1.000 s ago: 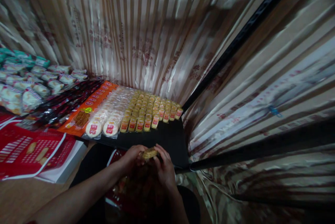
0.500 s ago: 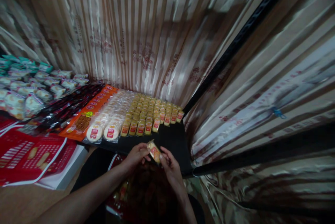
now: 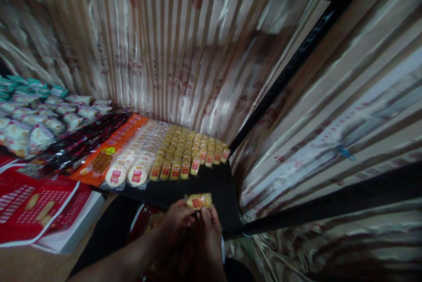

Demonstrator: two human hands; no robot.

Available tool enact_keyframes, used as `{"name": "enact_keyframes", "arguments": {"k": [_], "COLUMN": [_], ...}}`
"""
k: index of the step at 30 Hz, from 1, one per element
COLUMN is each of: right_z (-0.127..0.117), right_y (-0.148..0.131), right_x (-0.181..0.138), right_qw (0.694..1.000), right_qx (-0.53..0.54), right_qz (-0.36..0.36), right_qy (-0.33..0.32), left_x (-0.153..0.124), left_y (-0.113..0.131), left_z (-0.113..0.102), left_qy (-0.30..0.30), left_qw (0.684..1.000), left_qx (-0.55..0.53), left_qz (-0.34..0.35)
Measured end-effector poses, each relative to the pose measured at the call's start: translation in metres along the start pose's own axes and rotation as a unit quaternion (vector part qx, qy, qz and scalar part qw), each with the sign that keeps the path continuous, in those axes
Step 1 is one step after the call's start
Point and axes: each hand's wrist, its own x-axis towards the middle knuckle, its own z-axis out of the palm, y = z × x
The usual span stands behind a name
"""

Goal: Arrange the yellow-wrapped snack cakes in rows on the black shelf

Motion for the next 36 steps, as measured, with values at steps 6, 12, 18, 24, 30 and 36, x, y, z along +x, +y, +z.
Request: {"name": "enact_keyframes", "arguments": {"k": [6,12,18,24,30,36], "right_z": [-0.012,-0.017,-0.005,0.01,0.026,0.036], "right_y": [-0.022,-0.039,-0.037,-0.035,-0.036,-0.034], "right_x": [0.053,0.117,0.155,0.168,0.171,0.173], "right_qw": [0.994,0.945,0.906,0.896,0.887,0.878], "right_qx": [-0.077,-0.26,-0.353,-0.361,-0.371,-0.386], "right_qz": [-0.061,-0.183,-0.225,-0.254,-0.266,-0.277], "right_qy": [0.051,0.077,0.066,0.049,0.068,0.059], "left_x": [0.017,0.04,0.075,0.095,0.096,0.093], "left_y": [-0.003,0.005,0.012,0.012,0.009,0.012], "left_z": [0.004,0.01,0.003,-0.01,-0.014,-0.012], "left_qy": [0.055,0.062,0.071,0.066,0.092,0.087], "left_qw": [0.984,0.748,0.531,0.462,0.482,0.489], "left_qx": [0.166,0.553,0.703,0.728,0.715,0.724], "left_qz": [0.022,0.363,0.469,0.503,0.498,0.478]}}
